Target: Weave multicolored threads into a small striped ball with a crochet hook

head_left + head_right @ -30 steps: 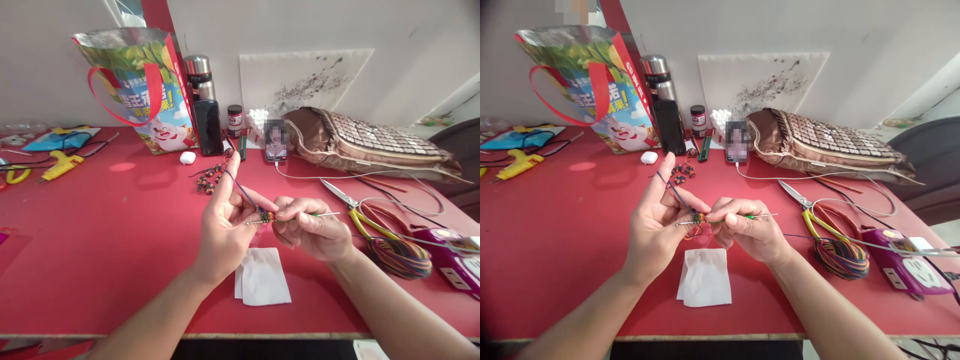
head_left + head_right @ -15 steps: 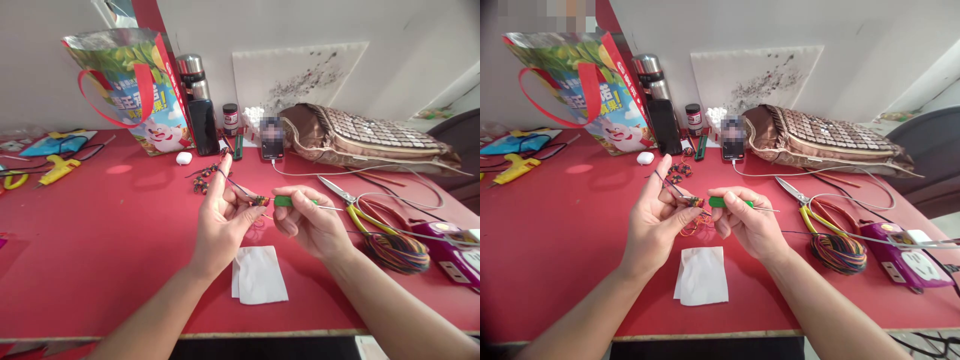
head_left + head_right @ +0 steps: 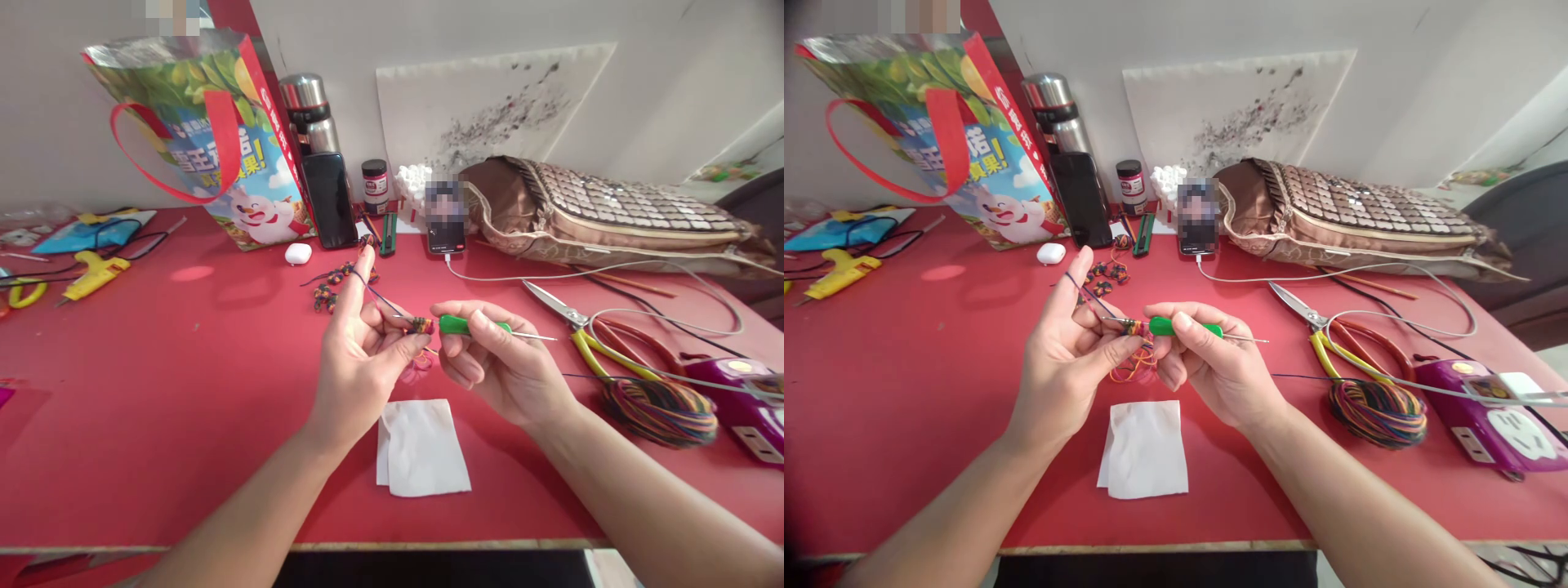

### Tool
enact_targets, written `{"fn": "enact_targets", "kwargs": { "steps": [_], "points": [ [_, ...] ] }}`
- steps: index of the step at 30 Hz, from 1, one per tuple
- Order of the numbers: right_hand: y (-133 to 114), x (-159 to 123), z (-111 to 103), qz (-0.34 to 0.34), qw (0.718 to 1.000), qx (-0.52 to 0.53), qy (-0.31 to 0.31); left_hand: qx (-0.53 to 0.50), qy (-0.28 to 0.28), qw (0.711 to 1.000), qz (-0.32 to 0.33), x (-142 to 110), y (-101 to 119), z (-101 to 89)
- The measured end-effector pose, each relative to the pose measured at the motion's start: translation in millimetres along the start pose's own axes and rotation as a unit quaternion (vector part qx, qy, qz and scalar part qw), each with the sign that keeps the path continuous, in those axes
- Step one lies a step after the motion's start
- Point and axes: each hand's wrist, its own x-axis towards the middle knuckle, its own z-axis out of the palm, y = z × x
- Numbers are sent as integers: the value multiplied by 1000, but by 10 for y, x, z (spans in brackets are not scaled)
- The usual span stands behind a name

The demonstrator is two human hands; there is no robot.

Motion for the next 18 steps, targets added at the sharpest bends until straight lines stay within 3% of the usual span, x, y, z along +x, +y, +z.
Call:
{"fn": "enact_targets", "kwargs": {
  "steps": [14, 18],
  "points": [
    [27, 12, -36, 33, 999, 17, -37, -6, -29, 999, -33, 2, 38, 13],
    [56, -6, 3, 10, 1000, 15, -11, -11, -22, 999, -35, 24, 16, -9]
  ]
}}
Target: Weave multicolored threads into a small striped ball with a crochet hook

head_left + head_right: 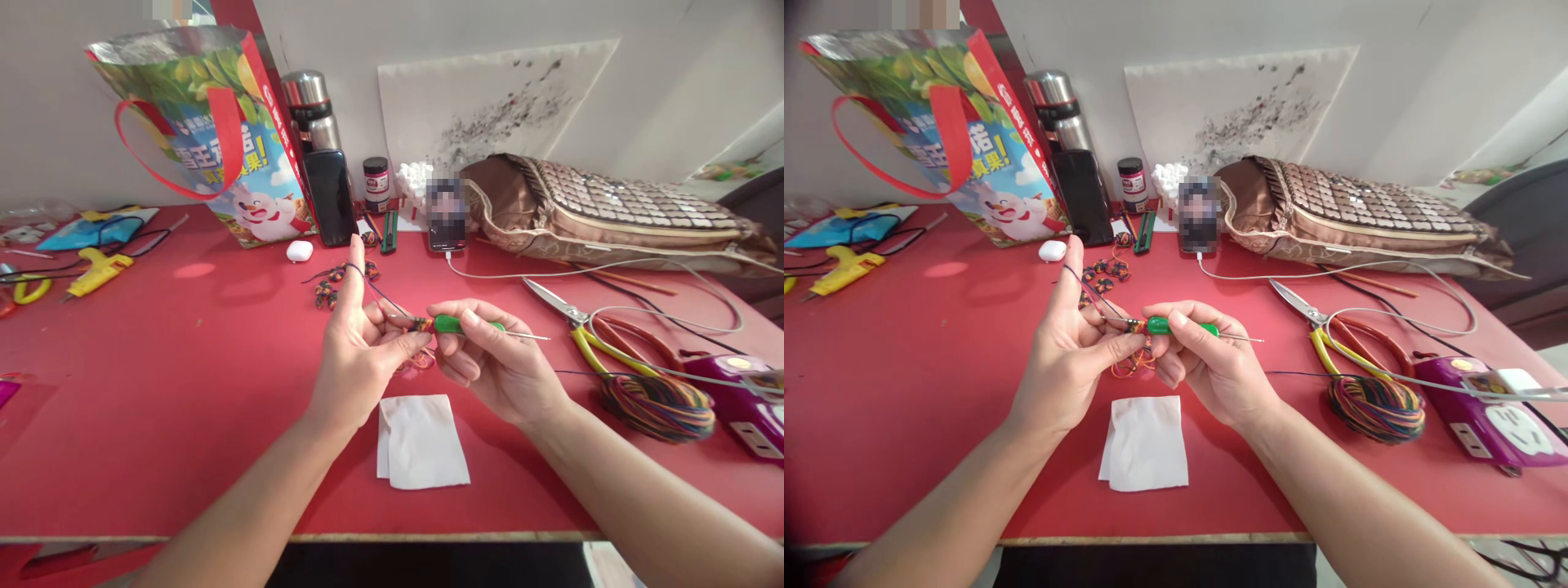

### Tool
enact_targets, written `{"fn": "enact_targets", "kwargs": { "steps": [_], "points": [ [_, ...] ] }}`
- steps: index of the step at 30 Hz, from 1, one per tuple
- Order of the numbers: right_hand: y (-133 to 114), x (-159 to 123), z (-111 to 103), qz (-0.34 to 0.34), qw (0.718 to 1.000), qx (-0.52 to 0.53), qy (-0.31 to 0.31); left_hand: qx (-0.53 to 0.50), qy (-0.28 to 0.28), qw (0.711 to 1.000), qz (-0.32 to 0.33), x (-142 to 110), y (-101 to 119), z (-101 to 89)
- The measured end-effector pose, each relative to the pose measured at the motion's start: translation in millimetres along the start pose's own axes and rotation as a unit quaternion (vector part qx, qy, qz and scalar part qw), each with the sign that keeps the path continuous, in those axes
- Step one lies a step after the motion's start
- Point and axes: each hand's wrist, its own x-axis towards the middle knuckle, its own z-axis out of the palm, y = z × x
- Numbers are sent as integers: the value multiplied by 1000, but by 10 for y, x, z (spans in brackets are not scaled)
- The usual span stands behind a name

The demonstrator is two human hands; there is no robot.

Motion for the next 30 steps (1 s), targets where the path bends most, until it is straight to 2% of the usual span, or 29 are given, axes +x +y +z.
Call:
{"fn": "enact_targets", "kwargs": {
  "steps": [4, 19, 30],
  "points": [
    [30, -4, 37, -31, 999, -7, 27, -1, 16, 1000, 4, 22, -37, -33],
    [-50, 5, -21, -24, 999, -30, 20, 24, 51, 997, 51, 41, -77, -39],
    [-76, 7, -20, -57, 996, -59, 37, 37, 79, 993, 78, 37, -101, -58]
  ]
}}
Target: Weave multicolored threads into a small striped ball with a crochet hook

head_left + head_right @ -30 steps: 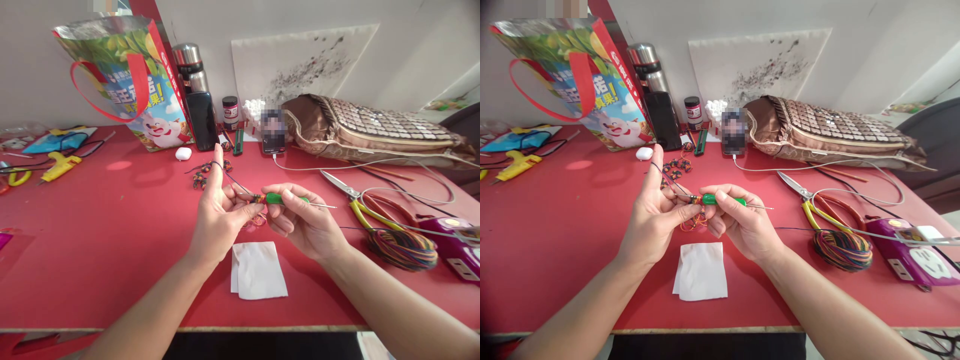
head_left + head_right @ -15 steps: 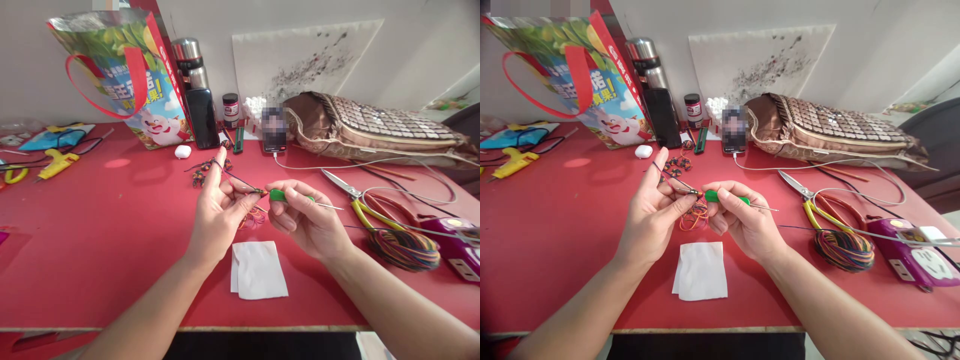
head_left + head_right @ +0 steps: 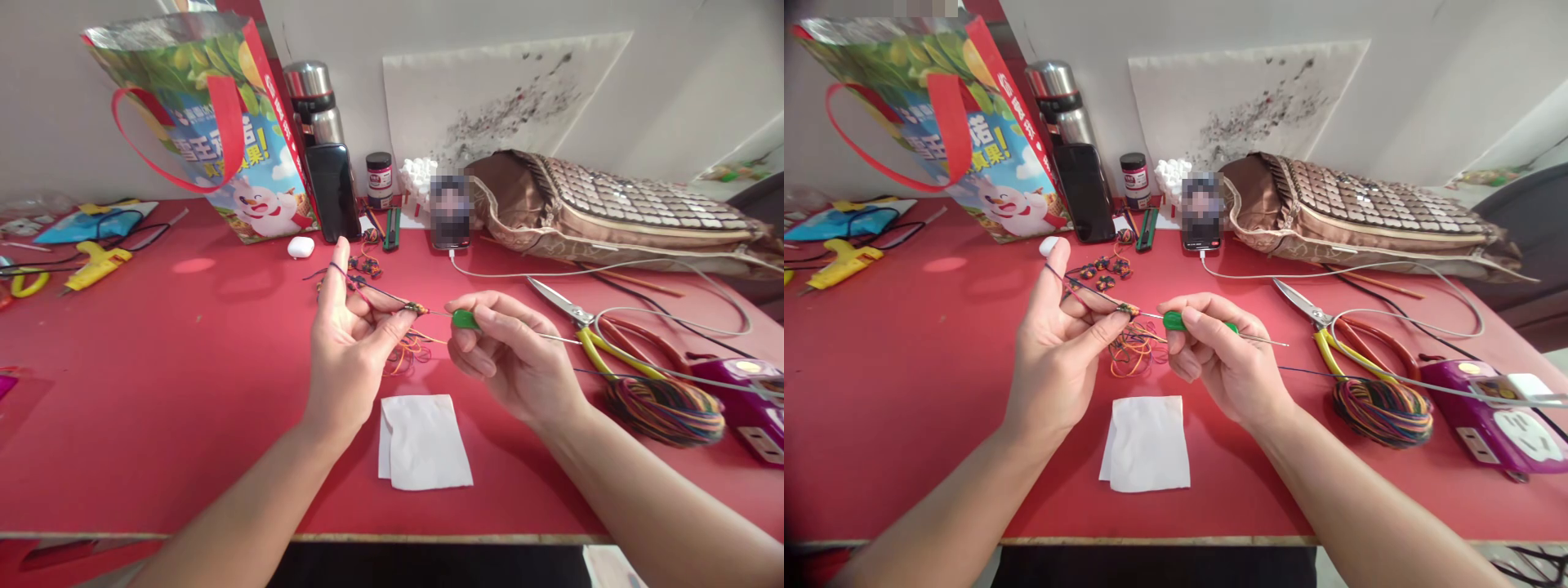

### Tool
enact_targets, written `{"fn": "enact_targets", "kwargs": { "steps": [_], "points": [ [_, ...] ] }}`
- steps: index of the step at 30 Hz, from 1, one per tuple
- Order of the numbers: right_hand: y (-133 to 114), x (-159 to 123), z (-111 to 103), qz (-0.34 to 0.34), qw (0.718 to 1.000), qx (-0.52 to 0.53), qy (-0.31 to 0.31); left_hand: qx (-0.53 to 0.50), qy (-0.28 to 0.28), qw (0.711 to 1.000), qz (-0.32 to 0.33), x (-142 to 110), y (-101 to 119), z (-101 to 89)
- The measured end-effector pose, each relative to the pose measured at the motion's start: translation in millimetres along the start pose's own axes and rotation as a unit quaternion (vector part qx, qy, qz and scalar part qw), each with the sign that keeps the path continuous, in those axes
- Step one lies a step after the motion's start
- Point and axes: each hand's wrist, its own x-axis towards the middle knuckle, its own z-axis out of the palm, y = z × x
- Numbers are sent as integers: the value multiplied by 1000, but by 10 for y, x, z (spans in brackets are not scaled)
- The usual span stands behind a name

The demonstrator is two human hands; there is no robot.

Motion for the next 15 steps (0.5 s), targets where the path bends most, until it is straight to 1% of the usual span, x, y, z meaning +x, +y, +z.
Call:
{"fn": "enact_targets", "kwargs": {
  "steps": [5, 11, 15],
  "points": [
    [-6, -2, 10, -21, 1000, -7, 12, -6, 11, 1000, -1, -10, -5, 14],
    [-20, -18, 18, -12, 1000, -20, 18, -4, 15, 1000, -1, -2, -25, 16],
    [-22, -26, 8, -18, 999, -33, 23, -7, 17, 1000, 3, 5, -40, 18]
  ]
}}
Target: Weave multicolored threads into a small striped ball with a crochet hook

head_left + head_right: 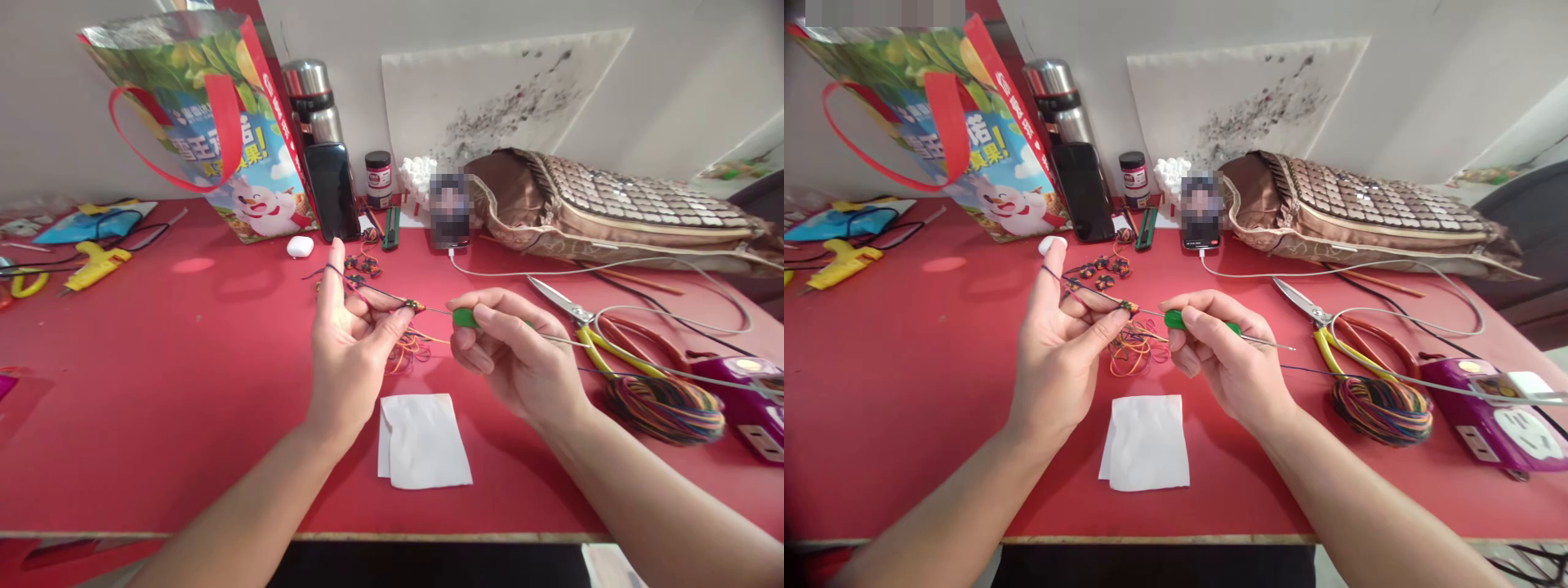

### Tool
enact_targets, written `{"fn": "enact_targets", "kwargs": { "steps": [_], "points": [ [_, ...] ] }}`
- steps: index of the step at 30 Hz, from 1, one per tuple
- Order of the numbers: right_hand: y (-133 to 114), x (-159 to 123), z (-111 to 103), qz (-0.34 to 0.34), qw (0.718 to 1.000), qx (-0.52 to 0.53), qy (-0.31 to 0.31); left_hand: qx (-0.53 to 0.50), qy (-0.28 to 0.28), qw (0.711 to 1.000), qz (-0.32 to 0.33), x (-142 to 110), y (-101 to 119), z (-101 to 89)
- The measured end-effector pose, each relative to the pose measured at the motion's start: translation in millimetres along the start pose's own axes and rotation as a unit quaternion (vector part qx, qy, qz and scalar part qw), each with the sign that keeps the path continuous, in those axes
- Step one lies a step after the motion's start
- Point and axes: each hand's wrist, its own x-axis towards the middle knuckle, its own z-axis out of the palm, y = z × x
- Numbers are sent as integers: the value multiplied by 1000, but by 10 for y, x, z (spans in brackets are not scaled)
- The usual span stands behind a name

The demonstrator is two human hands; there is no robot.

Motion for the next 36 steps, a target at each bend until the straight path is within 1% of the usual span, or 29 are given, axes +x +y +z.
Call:
{"fn": "enact_targets", "kwargs": {
  "steps": [3, 6, 11, 16, 19, 22, 25, 27, 29, 32, 36],
  "points": [
    [10, -6, -6, -16, 1000, -10, 2, 4, 3, 1000, 0, -3, 4, 5],
    [25, -11, -8, -32, 999, -22, 6, 9, -8, 1000, -6, -15, 14, 12],
    [37, -14, -1, -37, 999, -28, -4, 1, -27, 999, -19, -38, 24, 27],
    [65, -27, 2, -39, 999, -15, -23, -17, -34, 999, -20, -50, 45, 27],
    [102, -44, -37, -53, 997, -55, -19, -18, -52, 998, -22, -62, 63, 26],
    [124, -63, -98, -104, 982, -154, -19, -14, -75, 997, -17, -77, 72, 29],
    [116, -85, -124, -166, 953, -249, -49, -21, -97, 995, -10, -87, 73, 35],
    [110, -101, -112, -204, 935, -285, -57, -29, -103, 994, -9, -87, 71, 38],
    [117, -115, -89, -225, 927, -295, -49, -31, -102, 994, -12, -82, 69, 39],
    [154, -125, -66, -224, 933, -279, -30, -25, -92, 995, -23, -72, 68, 38],
    [195, -126, -63, -195, 951, -241, -17, -11, -93, 995, -28, -59, 86, 30]
  ]
}}
